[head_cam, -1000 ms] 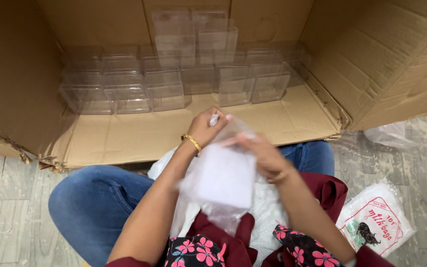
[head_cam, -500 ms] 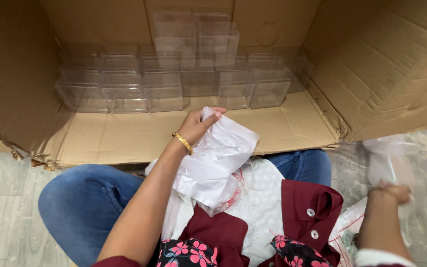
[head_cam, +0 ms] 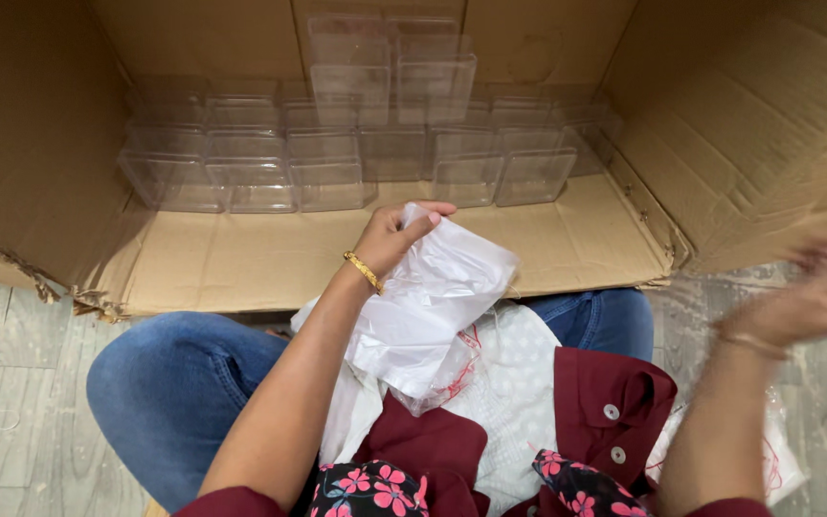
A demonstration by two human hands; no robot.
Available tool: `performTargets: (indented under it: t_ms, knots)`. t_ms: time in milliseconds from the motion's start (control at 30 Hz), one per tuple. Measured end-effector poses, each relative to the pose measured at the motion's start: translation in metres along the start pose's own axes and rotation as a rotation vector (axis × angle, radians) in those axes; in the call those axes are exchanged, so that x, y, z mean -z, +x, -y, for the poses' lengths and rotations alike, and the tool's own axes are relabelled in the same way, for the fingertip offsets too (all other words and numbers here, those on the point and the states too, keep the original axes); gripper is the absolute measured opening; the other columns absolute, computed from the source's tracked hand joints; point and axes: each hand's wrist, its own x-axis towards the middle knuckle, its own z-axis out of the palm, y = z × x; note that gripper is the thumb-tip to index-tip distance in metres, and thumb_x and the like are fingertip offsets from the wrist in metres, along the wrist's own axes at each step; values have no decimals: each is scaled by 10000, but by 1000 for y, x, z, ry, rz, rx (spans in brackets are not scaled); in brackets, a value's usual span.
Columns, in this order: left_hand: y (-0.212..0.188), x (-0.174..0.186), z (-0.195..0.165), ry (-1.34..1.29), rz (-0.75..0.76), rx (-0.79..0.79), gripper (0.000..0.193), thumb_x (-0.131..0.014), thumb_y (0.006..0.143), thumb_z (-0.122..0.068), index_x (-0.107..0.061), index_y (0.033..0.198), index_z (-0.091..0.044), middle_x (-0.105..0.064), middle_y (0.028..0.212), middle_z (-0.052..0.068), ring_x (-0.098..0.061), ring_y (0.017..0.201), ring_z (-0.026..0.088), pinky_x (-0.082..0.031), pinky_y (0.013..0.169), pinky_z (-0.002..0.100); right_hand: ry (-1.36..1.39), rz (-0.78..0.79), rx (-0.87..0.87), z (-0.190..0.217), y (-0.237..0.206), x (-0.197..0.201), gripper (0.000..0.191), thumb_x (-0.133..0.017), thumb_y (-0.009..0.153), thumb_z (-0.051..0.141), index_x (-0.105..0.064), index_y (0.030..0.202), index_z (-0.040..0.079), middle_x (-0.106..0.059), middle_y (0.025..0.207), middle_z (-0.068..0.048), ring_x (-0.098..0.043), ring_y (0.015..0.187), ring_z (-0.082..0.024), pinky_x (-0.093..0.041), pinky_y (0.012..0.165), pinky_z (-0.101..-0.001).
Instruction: The person sits on the floor and repeatedly removes small clear plastic containers from white plastic bags, then places them into a large cardboard box. The person handles the containers one at a time and arranges them in rows inside the box.
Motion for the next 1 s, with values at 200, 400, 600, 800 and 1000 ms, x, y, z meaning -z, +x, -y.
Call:
performTargets:
  t_ms: [200,400,600,800,1000]
  knots:
    - [-2,0,1,-88,67,-31,310,-702,973,-238,-751,1177,-9,-768,1060,49,-691,952,100,-563,866,266,109,1097,-606,76,-123,-168,477,-712,933,96,-566,1385,58,-678,1198,-42,-654,1082,-93,-565,906,-237]
    - [-2,-2,4,133,-142,-92,249,-754,944,-263,-752,1001,-21,-736,899,13,-608,800,59,-505,718,237,-70,967,-567,89,-148,-189,172,-687,990,118,-739,1098,-5,-752,925,-20,-653,839,-95,-532,743,-237]
    - [2,-12,6,10,-92,-92,252,-684,974,-342,-663,962,-91,-610,806,-69,-524,745,29,-449,668,218,-45,907,-406,73,-148,-192,195,-631,1027,148,-719,1080,-18,-742,936,-27,-656,837,-64,-540,753,-220]
    - [1,6,-5,-590,35,172,248,-684,953,-354,-589,859,-144,-666,824,-6,-633,768,100,-527,712,284,696,936,-1326,39,-138,-167,372,-639,1102,335,-718,899,34,-525,612,63,-475,534,-52,-435,518,-223]
    - [42,8,-2,389,-97,-158,303,-749,954,-324,-658,879,-45,-672,852,95,-633,820,227,-514,740,369,1017,506,-1175,8,-94,-167,65,-641,975,74,-692,943,50,-660,904,-39,-602,791,-116,-515,795,-274]
